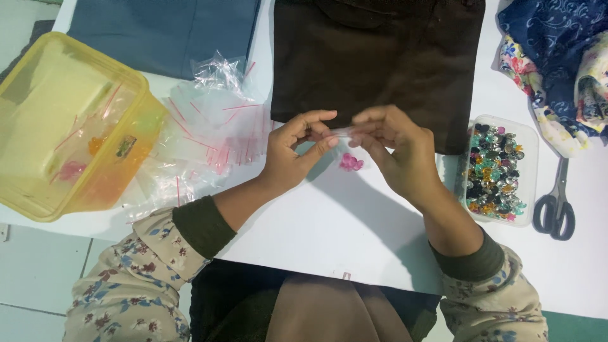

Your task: Sorting and bagging small buttons by color from a mixed container.

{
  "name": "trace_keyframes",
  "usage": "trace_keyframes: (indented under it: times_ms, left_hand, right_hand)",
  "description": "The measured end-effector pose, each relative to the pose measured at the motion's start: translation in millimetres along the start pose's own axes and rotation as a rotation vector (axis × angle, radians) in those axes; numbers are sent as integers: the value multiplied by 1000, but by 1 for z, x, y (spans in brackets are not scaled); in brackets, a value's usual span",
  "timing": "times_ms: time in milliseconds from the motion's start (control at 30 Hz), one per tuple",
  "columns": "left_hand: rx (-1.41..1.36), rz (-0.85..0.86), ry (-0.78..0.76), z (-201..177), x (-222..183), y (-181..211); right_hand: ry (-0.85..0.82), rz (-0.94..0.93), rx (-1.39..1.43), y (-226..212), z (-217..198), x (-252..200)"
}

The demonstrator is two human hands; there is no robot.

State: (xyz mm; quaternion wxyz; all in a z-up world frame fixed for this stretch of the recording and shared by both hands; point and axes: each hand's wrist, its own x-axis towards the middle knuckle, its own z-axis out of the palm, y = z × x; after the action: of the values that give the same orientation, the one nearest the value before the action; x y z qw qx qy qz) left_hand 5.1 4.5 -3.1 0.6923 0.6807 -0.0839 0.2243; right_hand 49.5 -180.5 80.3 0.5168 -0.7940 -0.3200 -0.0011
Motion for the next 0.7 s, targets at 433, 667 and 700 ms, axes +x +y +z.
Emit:
trace_keyframes:
  times_ms: [433,667,700]
  left_hand:
    - [18,-40,-83,3,-2,8]
    - [42,11,-42,-5,-2,6]
    - [59,48,-6,-6,-2,8]
  right_hand:
    - [166,227,357,20,15,1]
    - [190,304,447,33,24,0]
    - [177,290,433,34,27,-1]
